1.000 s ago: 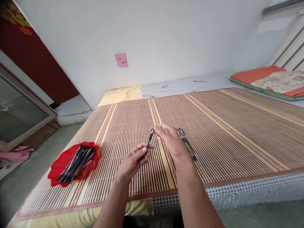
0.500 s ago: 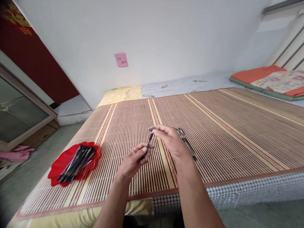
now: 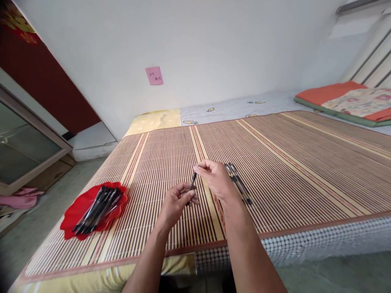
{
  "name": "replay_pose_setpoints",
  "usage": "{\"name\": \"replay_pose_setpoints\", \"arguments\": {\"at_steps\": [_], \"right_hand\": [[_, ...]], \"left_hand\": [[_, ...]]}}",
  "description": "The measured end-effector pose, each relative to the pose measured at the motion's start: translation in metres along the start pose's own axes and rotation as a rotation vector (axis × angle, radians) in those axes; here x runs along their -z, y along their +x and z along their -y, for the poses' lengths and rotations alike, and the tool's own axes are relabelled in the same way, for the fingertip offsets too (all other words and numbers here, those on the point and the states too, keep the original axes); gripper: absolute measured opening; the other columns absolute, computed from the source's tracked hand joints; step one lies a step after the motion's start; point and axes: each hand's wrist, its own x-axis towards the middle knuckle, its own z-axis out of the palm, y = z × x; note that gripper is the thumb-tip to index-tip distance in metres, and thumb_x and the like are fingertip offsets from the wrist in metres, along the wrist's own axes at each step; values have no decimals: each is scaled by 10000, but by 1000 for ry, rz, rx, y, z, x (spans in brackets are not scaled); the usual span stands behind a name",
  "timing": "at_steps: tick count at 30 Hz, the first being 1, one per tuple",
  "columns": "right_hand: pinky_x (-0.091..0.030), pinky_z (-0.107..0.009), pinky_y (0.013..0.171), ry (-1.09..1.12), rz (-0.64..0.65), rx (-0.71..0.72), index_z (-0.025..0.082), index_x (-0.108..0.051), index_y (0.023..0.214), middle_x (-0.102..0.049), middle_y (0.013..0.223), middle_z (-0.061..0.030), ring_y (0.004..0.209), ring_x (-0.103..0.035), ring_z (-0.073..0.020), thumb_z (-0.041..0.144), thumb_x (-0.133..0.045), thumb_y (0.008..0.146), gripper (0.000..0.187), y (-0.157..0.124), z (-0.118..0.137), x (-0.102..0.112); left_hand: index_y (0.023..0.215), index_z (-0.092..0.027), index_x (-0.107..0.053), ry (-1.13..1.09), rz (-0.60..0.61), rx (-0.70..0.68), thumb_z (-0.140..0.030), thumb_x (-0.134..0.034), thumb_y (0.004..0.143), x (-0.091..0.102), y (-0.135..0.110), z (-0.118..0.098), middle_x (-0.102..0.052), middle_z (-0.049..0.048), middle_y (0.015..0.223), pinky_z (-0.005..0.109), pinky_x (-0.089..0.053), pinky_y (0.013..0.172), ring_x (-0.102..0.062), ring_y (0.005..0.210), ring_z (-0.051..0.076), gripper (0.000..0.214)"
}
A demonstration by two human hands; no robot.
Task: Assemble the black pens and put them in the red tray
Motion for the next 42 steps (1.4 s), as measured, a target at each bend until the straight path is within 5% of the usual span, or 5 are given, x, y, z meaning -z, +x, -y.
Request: {"name": "replay_pose_setpoints", "arguments": {"at_steps": [13,28,34,38,42], "right_hand": [[-472,-331,746,94,-21,-75,194,-683,760,-655,755,0,722,-577,-161,543,-854,669,399,1,-1,1],[-431,-307,672,16,-5,-28,205,-658,745,-582,695,27,672,-515,-149,533,-776,750,350,1,-4,-8],[-523,-379,876,4,-122,-14,209,-747,925,-750,948,-68,896,-679,-210,492,-678,861,299,6,-12,17],[-528,-433,973,-305,-419,49,166,-735,1134,-760,1129,-127,1050,-700,-256,267,-488,928,337,13,-31,48],[-495,-400,1017,-921,-241,-63,97,-716,1236,-733,1232,-176,1176,-659,-285,88,-374,928,461,16,-46,45]], "left_hand": [[980,-113,-692,-114,299,78,-473,-651,925,2,-6,-10,-750,100,758,254,-476,559,-695,585,169,367],[702,-157,-604,-131,77,71,-422,-866,712,-1,-2,-2,-728,50,648,286,-522,589,-658,550,156,373],[750,-165,-604,-131,-23,63,-432,-842,738,6,0,-2,-713,29,660,267,-487,579,-662,550,149,358],[795,-151,-638,-156,-103,37,-455,-806,773,15,3,-6,-708,28,731,266,-473,594,-668,579,140,348],[806,-151,-643,-166,-158,48,-476,-823,741,19,3,-8,-689,11,720,263,-460,596,-654,569,132,378]]}}
